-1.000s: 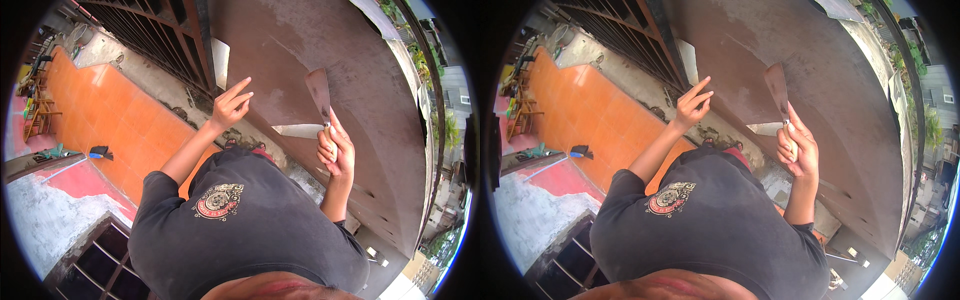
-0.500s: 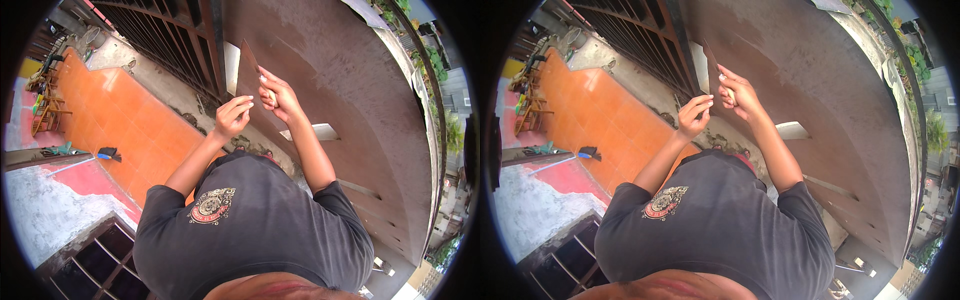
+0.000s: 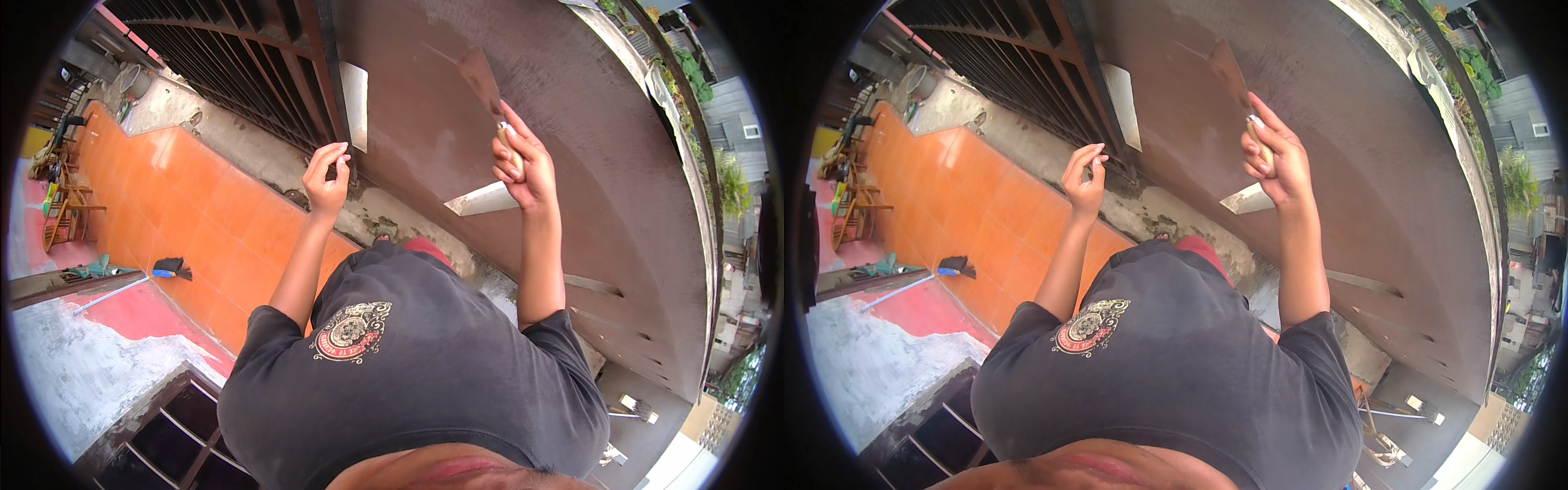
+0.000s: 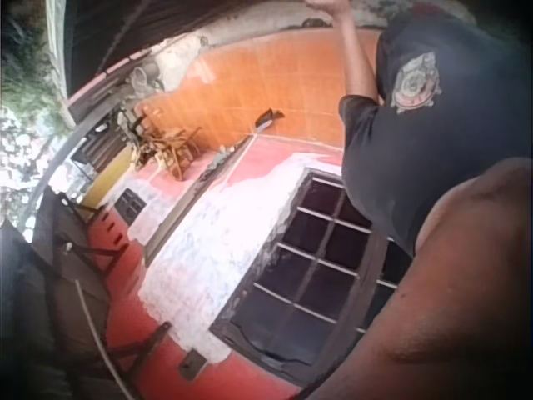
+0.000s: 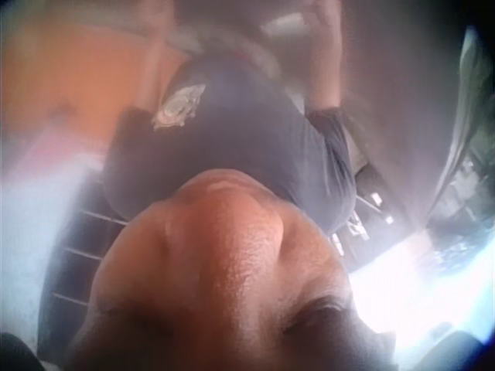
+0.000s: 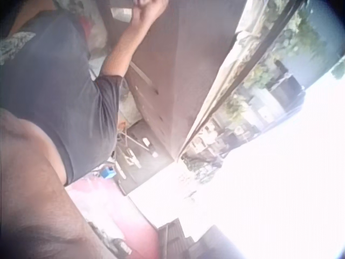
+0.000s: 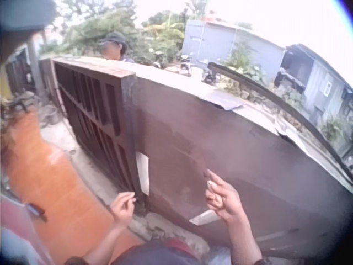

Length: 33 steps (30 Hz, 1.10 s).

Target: The person uses a trowel to apply and smooth plaster onto a wall surface. They repeatedly scoop material from a hawk and spread it evenly across the wall, working in sections.

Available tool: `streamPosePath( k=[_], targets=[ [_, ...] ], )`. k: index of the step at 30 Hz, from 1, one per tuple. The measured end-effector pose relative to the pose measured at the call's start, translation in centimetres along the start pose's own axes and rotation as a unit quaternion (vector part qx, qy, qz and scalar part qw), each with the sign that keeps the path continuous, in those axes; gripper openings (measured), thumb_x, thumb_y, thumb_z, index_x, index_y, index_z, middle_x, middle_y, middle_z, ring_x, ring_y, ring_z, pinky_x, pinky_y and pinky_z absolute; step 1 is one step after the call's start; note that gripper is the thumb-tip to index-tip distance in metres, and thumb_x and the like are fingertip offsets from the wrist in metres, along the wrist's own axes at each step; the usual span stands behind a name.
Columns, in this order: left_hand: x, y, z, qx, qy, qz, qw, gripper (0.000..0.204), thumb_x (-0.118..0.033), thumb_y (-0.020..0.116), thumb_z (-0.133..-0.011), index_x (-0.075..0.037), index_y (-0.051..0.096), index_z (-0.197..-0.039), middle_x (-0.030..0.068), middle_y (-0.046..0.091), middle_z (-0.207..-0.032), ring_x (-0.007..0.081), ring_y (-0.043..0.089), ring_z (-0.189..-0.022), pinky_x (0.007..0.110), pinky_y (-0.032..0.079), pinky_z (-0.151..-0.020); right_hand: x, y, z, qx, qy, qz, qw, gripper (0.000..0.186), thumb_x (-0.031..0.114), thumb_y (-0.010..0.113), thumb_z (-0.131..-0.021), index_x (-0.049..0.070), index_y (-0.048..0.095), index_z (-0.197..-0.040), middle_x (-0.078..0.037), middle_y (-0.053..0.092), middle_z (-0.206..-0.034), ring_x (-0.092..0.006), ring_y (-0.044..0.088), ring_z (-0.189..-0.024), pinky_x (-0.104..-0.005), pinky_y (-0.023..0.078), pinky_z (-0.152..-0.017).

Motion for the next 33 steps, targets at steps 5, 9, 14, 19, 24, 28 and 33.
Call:
streamPosePath(
  k=[5,9,14,19,24,28,33],
  targets=[
    [-3.9,4.3,0.3,0.071,0.056,0.04,0.995,0.022,0.015,0.059,-0.09,0.007,0.068,-0.108,0.0195,0.072,-0.11,0.0251,0.073,-0.092,0.033,0.066,-0.075,-8.3,6.4,-4.3,0.016,0.057,0.04,0.997,0.06,0.02,0.057,-0.107,0.009,0.034,-0.162,-0.001,0.051,-0.074,-0.0067,0.037,-0.052,-0.0235,0.034,-0.049],
    [-5.2,4.5,2.0,0.057,0.046,0.054,0.996,0.025,0.015,0.061,-0.086,0.006,0.069,-0.107,0.0179,0.072,-0.109,0.0249,0.074,-0.089,0.033,0.064,-0.076,-10.0,4.9,-0.5,0.08,0.105,0.023,0.991,0.059,0.021,0.059,-0.105,0.008,0.039,-0.16,-0.002,0.053,-0.073,-0.0064,0.038,-0.049,-0.0243,0.035,-0.048],
    [-5.6,3.1,5.6,0.06,0.002,0.056,0.997,0.023,0.015,0.06,-0.088,0.006,0.069,-0.108,0.0181,0.072,-0.11,0.0241,0.073,-0.088,0.032,0.063,-0.075,-9.8,-1.2,3.8,0.005,0.067,0.119,0.991,0.056,0.015,0.063,-0.102,0.007,0.043,-0.153,0.0,0.055,-0.071,-0.0052,0.042,-0.049,-0.0217,0.033,-0.046],
    [-7.5,1.9,8.9,0.09,-0.042,0.052,0.994,0.024,0.015,0.06,-0.088,0.006,0.069,-0.108,0.0181,0.071,-0.111,0.0243,0.073,-0.089,0.032,0.063,-0.076,-6.0,-6.8,8.1,-0.006,0.018,0.108,0.994,0.043,0.011,0.064,-0.1,0.006,0.05,-0.141,-0.001,0.061,-0.074,-0.0057,0.051,-0.053,-0.0203,0.034,-0.044],
    [-9.1,1.6,10.1,0.152,-0.051,0.071,0.984,0.023,0.016,0.058,-0.091,0.005,0.068,-0.109,0.019,0.071,-0.113,0.0229,0.072,-0.09,0.032,0.062,-0.076,-2.4,-11.1,12.2,-0.082,-0.065,0.171,0.98,0.047,0.011,0.063,-0.102,0.0,0.054,-0.146,-0.006,0.068,-0.09,-0.0075,0.058,-0.065,-0.0201,0.041,-0.051],
    [-8.5,1.6,9.0,0.151,-0.048,0.092,0.983,0.024,0.016,0.058,-0.09,0.005,0.068,-0.108,0.0188,0.071,-0.112,0.0232,0.072,-0.088,0.032,0.062,-0.076,1.5,-12.5,14.7,-0.124,-0.138,0.207,0.961,0.047,0.011,0.061,-0.103,0.0,0.053,-0.148,-0.009,0.07,-0.09,-0.0075,0.053,-0.06,-0.0204,0.039,-0.049],
    [-6.9,2.0,5.9,0.17,-0.036,0.136,0.975,0.026,0.017,0.057,-0.087,0.006,0.069,-0.108,0.0187,0.071,-0.11,0.0243,0.072,-0.088,0.033,0.062,-0.076,4.0,-12.4,12.6,-0.146,-0.119,0.231,0.954,0.05,0.01,0.063,-0.101,-0.001,0.052,-0.149,-0.008,0.069,-0.086,-0.0059,0.049,-0.058,-0.0206,0.036,-0.049]
  ],
)
Point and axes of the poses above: each hand's wrist, its own z-axis away from the middle knuckle, its own y-axis out of the palm, x = y × z, the point moved 9 cm from there along -z, towards the middle knuckle
